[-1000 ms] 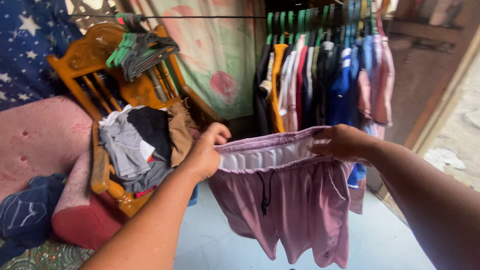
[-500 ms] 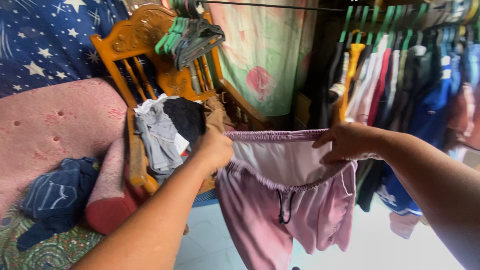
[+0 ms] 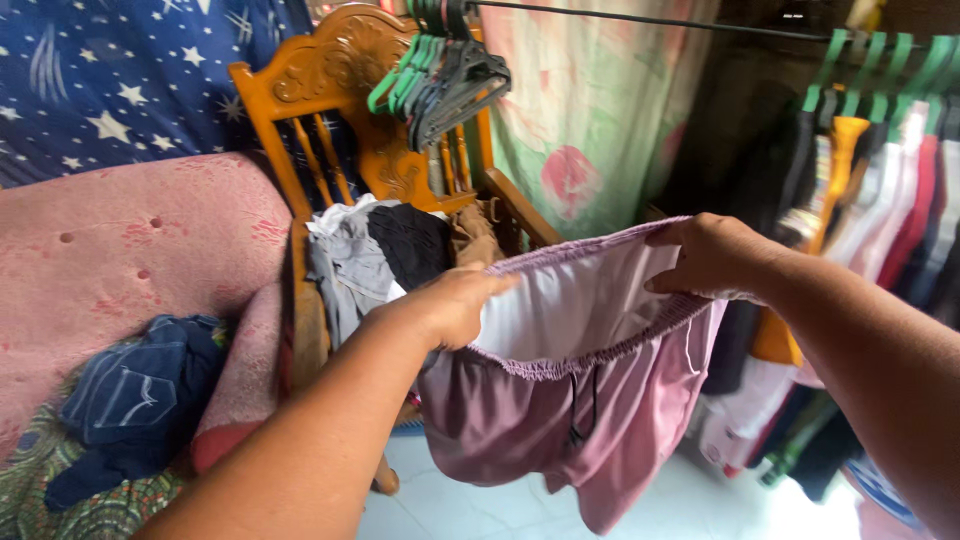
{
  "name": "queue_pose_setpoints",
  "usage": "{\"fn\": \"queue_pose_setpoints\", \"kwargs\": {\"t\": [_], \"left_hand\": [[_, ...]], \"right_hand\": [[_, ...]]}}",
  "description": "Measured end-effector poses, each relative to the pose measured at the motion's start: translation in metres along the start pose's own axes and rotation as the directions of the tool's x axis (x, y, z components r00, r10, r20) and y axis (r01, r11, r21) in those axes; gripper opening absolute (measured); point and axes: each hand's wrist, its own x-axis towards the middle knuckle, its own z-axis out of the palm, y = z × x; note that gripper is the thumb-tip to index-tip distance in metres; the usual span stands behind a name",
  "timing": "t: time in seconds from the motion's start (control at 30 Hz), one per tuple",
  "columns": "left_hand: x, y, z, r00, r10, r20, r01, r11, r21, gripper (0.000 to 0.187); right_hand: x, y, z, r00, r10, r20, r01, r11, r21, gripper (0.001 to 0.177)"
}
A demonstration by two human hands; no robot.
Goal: The person picks up various garments from a pile on a wooden chair, including a yellow top, a patterned blouse, a black t-shirt, and pink shorts. They place each item onto a plastic hanger and hang it on a metal clothing rack. The process is repeated for several items, organizing them sequentially on the rack.
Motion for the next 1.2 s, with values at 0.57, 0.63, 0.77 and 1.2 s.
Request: {"fn": "queue_pose_setpoints", "kwargs": {"t": [0.57, 0.63, 0.77, 1.2], "left_hand": [[0.100, -0.136, -0.019, 0.845, -0.519, -0.129, 0.512, 0.855, -0.082, 0.056], [0.115, -0.150, -0.018, 0.842, -0.492, -0.224, 0.484, 0.870, -0.090, 0.060], [0.138, -0.183, -0.017, 0.810, -0.454, -0.370, 0.435, 0.890, -0.140, 0.061], [0.203, -0.250, 0.009, 0.965, -0.205, -0.164, 0.163, 0.958, -0.236, 0.052]], "right_hand": [[0.254, -0.040, 0.048, 0.961, -0.230, 0.156, 0.195, 0.958, 0.210, 0.072], [0.264, -0.047, 0.054, 0.954, -0.186, 0.237, 0.110, 0.947, 0.300, 0.073], [0.280, -0.067, 0.054, 0.935, -0.163, 0.313, 0.020, 0.910, 0.414, 0.071], [0.391, -0.129, 0.002, 0.987, 0.101, 0.127, -0.161, 0.523, 0.837, 0.050]]}}
